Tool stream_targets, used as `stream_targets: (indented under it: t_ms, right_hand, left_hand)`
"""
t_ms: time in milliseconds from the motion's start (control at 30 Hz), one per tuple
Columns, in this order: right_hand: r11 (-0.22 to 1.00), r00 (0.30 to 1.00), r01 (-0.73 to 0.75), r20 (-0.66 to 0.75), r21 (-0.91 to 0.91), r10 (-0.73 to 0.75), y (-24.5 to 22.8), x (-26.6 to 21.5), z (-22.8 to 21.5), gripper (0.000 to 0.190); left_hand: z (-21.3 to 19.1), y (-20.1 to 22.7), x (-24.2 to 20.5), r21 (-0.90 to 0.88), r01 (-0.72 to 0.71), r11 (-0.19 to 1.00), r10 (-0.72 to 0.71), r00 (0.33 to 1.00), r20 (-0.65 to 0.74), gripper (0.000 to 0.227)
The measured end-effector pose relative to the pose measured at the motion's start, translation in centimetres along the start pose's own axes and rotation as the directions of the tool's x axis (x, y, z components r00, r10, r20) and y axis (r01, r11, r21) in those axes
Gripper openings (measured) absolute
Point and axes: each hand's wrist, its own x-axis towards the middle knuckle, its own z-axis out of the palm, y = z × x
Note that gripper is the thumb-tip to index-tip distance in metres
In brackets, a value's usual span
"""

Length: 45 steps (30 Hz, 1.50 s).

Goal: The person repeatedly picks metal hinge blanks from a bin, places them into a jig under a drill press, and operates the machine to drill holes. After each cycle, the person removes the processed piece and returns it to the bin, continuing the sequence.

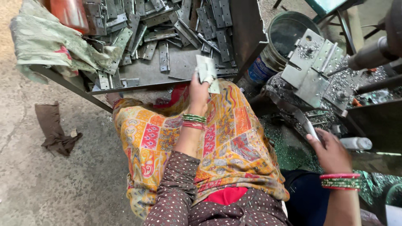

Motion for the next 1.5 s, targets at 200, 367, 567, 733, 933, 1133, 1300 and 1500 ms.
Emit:
stream_targets:
  t_ms: [200, 367, 567, 733, 933, 1133, 1300, 1500]
  right_hand:
    - [0.964, 0.995, -0.069, -0.059, 0.256, 0.087, -2.0, -1.3, 0.3, 0.036]
    - [0.9, 0.99, -0.006, -0.123, 0.436, 0.066, -3.9, -2.1, -0.6, 0.026]
    - [0.905, 0.986, 0.068, -0.167, 0.42, 0.003, -3.4, -2.5, -0.2, 0.021]
    - [0.923, 0.991, 0.036, -0.13, 0.382, 0.015, 0.2, -2.0, 1.5, 0.023]
    - [0.842, 0.984, 0.173, -0.12, 0.511, -0.13, 8.8, -0.9, 5.9, 0.026]
    - [0.885, 0.99, 0.14, -0.076, 0.444, -0.118, 15.3, -1.5, 8.0, 0.039]
    - [0.939, 0.995, 0.09, 0.002, 0.333, -0.096, 15.0, -0.9, 6.7, 0.039]
    - [0.918, 0.994, 0.087, -0.094, 0.387, -0.054, 6.0, -1.6, 3.5, 0.026]
  left_hand:
    - [-4.3, -1.3, 3.5, 0.147, -0.042, 0.988, 0.066, 0.984, -0.163, 0.066]
    - [-4.6, -3.3, 4.0, 0.715, -0.284, 0.639, 0.519, 0.846, -0.127, 0.057]
    - [-3.3, -4.6, 9.0, 0.81, -0.173, 0.56, 0.424, 0.9, -0.101, 0.053]
    - [-3.8, -3.4, 17.8, 0.905, -0.28, 0.32, 0.526, 0.847, 0.076, 0.053]
    - [-3.8, -0.5, 26.4, 0.942, -0.133, 0.309, 0.496, 0.867, -0.04, 0.059]
    - [-4.3, -1.2, 29.7, 0.896, 0.006, 0.444, 0.456, 0.86, -0.232, 0.058]
    - [-6.1, -2.4, 27.9, 0.532, -0.271, 0.802, 0.471, 0.836, -0.283, 0.05]
    - [-8.0, -2.7, 16.4, -0.168, -0.018, 0.986, -0.041, 0.94, -0.34, 0.054]
